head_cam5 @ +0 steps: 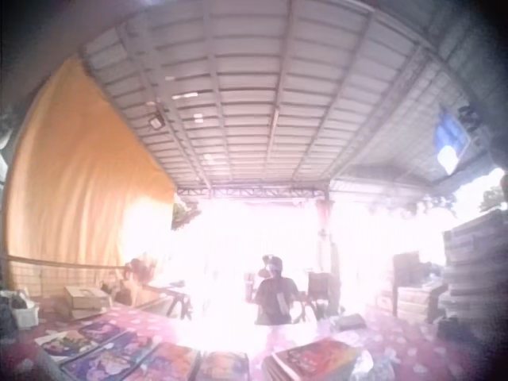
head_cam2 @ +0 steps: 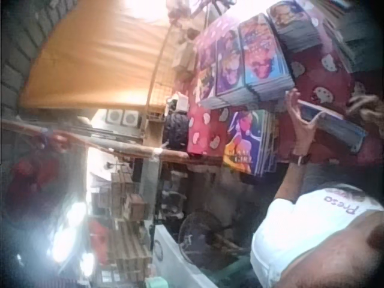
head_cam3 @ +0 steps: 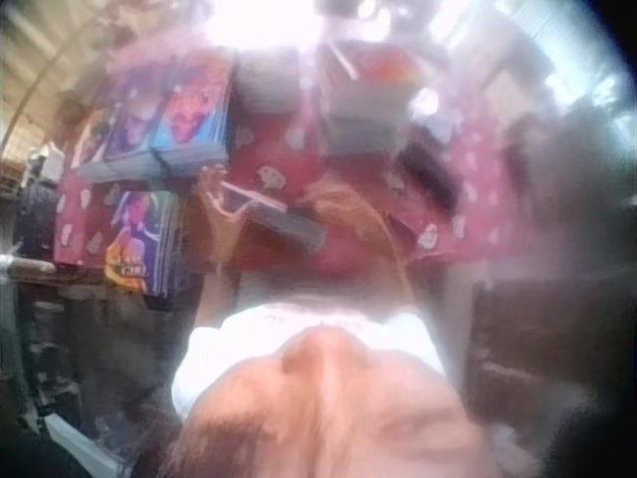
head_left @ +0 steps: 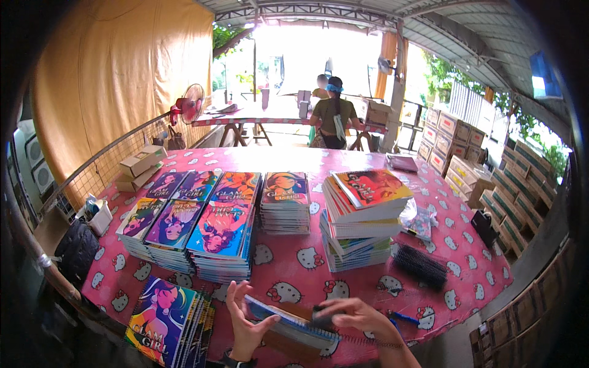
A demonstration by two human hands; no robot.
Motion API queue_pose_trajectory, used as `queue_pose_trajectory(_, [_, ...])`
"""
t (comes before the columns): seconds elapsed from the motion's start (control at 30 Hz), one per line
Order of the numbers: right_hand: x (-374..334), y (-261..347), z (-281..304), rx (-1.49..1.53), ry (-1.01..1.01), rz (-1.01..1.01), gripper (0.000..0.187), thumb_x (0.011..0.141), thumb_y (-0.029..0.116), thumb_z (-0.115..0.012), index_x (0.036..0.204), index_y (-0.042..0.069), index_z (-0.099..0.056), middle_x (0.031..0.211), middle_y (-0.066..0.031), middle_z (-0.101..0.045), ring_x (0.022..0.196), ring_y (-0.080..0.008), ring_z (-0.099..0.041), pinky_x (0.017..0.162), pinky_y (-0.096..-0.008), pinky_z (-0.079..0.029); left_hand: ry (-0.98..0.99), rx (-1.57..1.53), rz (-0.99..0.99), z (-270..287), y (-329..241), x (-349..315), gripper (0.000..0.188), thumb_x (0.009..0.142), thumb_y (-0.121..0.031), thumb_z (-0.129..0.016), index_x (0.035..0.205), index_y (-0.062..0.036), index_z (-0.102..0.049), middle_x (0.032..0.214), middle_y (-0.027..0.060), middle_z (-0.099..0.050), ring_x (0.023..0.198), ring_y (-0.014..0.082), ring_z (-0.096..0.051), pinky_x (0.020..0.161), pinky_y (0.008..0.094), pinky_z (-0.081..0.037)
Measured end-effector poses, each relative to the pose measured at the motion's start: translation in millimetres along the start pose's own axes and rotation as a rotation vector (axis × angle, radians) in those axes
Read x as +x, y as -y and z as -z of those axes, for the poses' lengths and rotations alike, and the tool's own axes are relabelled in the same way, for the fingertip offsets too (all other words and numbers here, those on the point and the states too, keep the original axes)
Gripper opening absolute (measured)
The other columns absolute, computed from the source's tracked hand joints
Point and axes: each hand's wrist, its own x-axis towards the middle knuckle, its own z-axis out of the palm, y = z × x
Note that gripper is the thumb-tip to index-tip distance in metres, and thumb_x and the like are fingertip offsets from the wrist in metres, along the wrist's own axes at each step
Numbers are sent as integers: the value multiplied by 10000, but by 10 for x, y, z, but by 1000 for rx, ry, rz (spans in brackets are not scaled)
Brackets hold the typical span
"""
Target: The person inserts a spiral binding into a stack of notebook pages and cover sheets using their hands. They then use pliers to bend the ends of the wire binding to secure it, repeating this for a stack of notebooks.
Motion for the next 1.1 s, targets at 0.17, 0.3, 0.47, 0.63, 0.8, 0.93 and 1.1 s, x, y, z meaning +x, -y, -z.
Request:
queue_pose_trajectory(0.17, [49, 56, -2, 152, 59, 139, 365, 862, 355, -654, 1100, 80, -685, 1094, -131, -662, 1186, -266, -499, 1000, -404, -373, 10, -238, 326, 83, 193, -138, 568, 755, -76, -758, 1259, -15, -505, 1047, 63, -593, 942, 128, -545, 831, 267, -452])
queue_pose_trajectory(0.3, [85, -110, 119, -97, -9, 21, 326, 868, 305, -654, 1111, 89, -683, 1132, -133, -639, 1179, -280, -499, 996, -394, -377, -45, -283, 384, 10, 133, -136, 555, 780, -63, -732, 1280, -10, -496, 1052, 58, -593, 939, 117, -548, 818, 253, -457])
queue_pose_trajectory(0.47, [142, 26, 6, -114, 87, -44, 361, 852, 356, -661, 1109, 104, -687, 1237, -185, -567, 1183, -277, -498, 986, -395, -387, -60, -380, 392, 20, 176, -176, 495, 812, -70, -709, 1267, -7, -525, 1038, 51, -604, 940, 107, -554, 809, 248, -458])
queue_pose_trajectory(0.63, [223, 240, -67, 293, 164, 125, 415, 825, 402, -674, 1075, 72, -694, 1114, -181, -632, 1123, -283, -550, 945, -388, -424, -50, -324, 431, 74, 183, -138, 373, 876, -102, -648, 1231, -12, -575, 974, 17, -593, 912, 82, -531, 790, 228, -433])
queue_pose_trajectory(0.8, [450, 13, -31, -155, -4, -31, 360, 858, 346, -645, 1060, 53, -695, 1149, -167, -627, 1175, -269, -514, 988, -392, -375, 4, -317, 428, 122, 193, -56, 366, 887, -109, -637, 1238, -23, -579, 974, -1, -592, 851, 66, -524, 753, 214, -419])
queue_pose_trajectory(0.93, [426, 7, -62, -89, 53, 31, 365, 861, 303, -637, 1076, 12, -679, 1160, -162, -623, 1173, -259, -513, 978, -372, -381, 32, -311, 439, 27, 164, -90, 354, 900, -115, -618, 1243, -35, -584, 905, -39, -530, 860, 39, -476, 782, 198, -386])
queue_pose_trajectory(1.1, [554, 18, -130, -84, 55, 16, 386, 861, 320, -622, 1093, 15, -673, 1168, -159, -624, 1169, -255, -517, 985, -387, -389, 22, -359, 406, 23, 211, -71, 355, 903, -111, -614, 1250, -41, -580, 940, -43, -545, 881, 44, -482, 814, 201, -385])
